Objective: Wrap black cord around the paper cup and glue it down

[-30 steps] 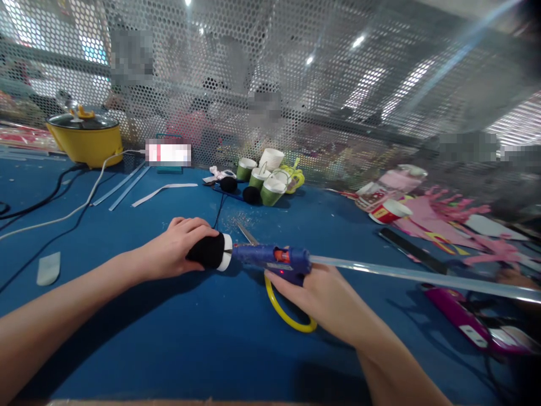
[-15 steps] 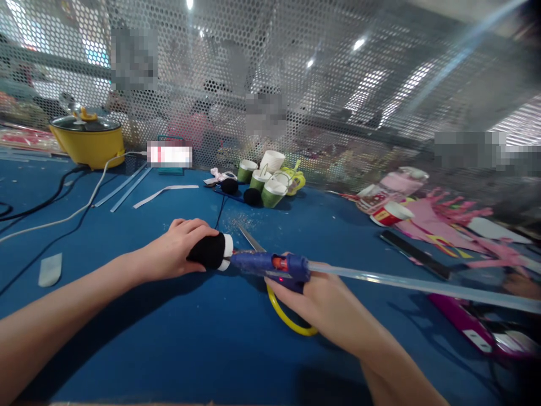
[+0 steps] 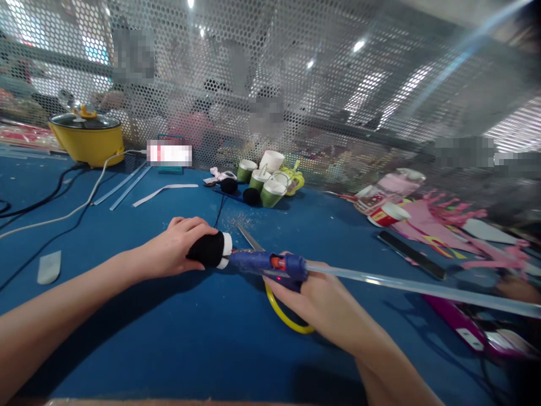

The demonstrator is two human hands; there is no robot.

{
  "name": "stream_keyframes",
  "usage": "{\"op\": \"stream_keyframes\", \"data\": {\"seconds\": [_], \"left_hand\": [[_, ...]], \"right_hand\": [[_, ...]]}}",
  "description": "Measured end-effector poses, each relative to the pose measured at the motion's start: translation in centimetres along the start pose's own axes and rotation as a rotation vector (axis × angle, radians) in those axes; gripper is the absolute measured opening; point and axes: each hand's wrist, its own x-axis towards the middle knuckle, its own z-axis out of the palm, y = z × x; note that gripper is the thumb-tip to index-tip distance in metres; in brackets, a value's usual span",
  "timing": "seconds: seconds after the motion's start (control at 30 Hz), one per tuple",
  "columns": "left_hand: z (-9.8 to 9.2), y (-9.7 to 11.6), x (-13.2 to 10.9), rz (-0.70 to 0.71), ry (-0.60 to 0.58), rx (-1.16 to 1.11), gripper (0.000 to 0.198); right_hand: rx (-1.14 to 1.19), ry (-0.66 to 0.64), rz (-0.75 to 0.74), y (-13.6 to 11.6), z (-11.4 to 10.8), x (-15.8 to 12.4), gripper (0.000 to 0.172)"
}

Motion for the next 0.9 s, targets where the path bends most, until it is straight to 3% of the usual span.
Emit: {"op": "stream_keyframes", "data": {"seconds": [0.23,0.6,0.77,0.9], "left_hand": [[0.1,0.1,-0.1,0.019,0.004,0.025,0.059],[0.2,0.1,0.0,0.027,0.014,0.06,0.059],[0.2,0.1,-0.1,0.045,0.02,0.066,0.06],[0.1,0.2,-0.1,0.046,0.014,0.071,0.059]], "right_hand": [[-0.023,0.067,-0.046,-0.2,-0.5,0.5,0.015],[-0.069,0.06,0.009,0.0,-0.5,0.9,0.019],[-0.05,0.029,0.101,-0.1,-0.3,1.6,0.018],[0.009,0.098,0.08,0.4,0.4,2.1,0.018]]}}
